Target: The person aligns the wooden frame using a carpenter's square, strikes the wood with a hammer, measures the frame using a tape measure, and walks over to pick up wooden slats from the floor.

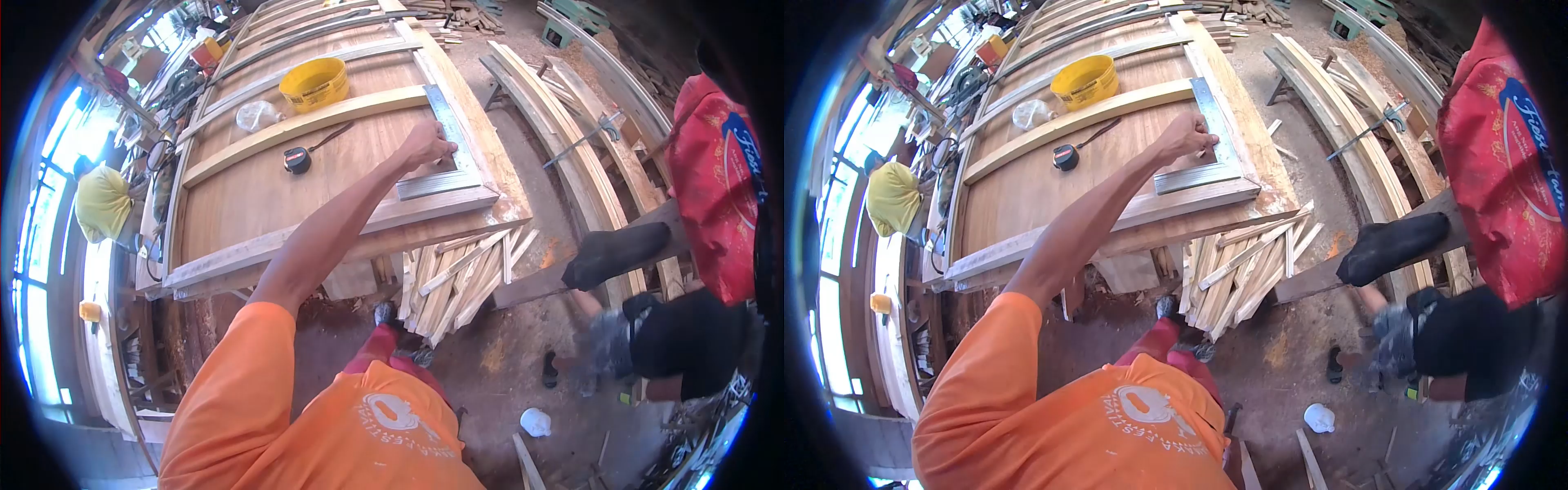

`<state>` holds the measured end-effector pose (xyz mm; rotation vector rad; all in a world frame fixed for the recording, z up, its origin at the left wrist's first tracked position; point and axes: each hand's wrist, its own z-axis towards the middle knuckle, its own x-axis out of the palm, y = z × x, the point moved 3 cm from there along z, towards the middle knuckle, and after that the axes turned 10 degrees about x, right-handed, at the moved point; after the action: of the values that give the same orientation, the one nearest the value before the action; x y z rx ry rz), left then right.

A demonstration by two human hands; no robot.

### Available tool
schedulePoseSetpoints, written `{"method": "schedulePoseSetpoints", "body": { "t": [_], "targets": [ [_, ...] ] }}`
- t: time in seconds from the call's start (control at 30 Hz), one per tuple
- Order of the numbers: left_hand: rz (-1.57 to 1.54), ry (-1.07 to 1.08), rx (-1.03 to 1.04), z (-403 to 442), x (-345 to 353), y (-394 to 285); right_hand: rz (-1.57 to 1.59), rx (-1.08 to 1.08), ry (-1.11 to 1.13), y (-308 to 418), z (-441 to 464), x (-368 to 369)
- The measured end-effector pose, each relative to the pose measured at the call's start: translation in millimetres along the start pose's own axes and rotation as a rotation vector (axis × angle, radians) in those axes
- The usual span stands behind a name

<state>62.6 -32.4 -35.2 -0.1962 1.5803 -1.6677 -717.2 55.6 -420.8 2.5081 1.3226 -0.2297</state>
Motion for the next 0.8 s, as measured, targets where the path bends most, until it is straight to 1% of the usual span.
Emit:
{"method": "schedulePoseSetpoints", "body": {
  "t": [0.13,0.2,0.23,0.3,0.33,0.4,0.47,0.5,0.57,0.67,0.73,0.77,0.8],
  "targets": [
    [0.006,0.06,0.007,-4,-8,0,-0.058,-0.018,-0.032,-5,0,-6],
    [-0.107,0.141,0.004,-11,-12,-3,-0.122,-0.04,-0.064,-6,-2,-10],
    [-0.109,0.137,-0.003,-15,-15,-6,-0.195,-0.066,-0.094,-6,-3,-11],
    [-0.045,0.233,-0.057,-20,-20,-13,-0.452,-0.166,-0.216,1,-8,-11],
    [-0.048,0.246,-0.067,-24,-22,-15,-0.547,-0.194,-0.272,6,-12,-9],
    [-0.049,0.255,0.005,-27,-24,-15,-0.675,-0.22,-0.369,19,-26,1],
    [-0.015,0.27,0.059,-26,-26,-10,-0.284,-0.127,-0.361,40,-42,11],
    [0.03,0.275,0.108,-26,-28,-8,-0.267,-0.117,-0.369,50,-48,15],
    [-0.032,0.322,0.154,-29,-26,-10,-0.142,-0.544,-0.444,79,-71,27],
    [-0.066,0.308,0.197,-20,-33,4,0.173,-0.387,-0.234,186,-201,62],
    [-0.229,0.328,0.078,-9,-39,26,0.237,-0.422,-0.236,223,-236,87],
    [-0.249,0.342,0.084,0,-44,33,0.284,-0.458,-0.23,235,-246,98],
    [-0.186,0.35,0.137,7,-54,31,0.288,-0.445,-0.256,241,-252,109]
  ]
}}
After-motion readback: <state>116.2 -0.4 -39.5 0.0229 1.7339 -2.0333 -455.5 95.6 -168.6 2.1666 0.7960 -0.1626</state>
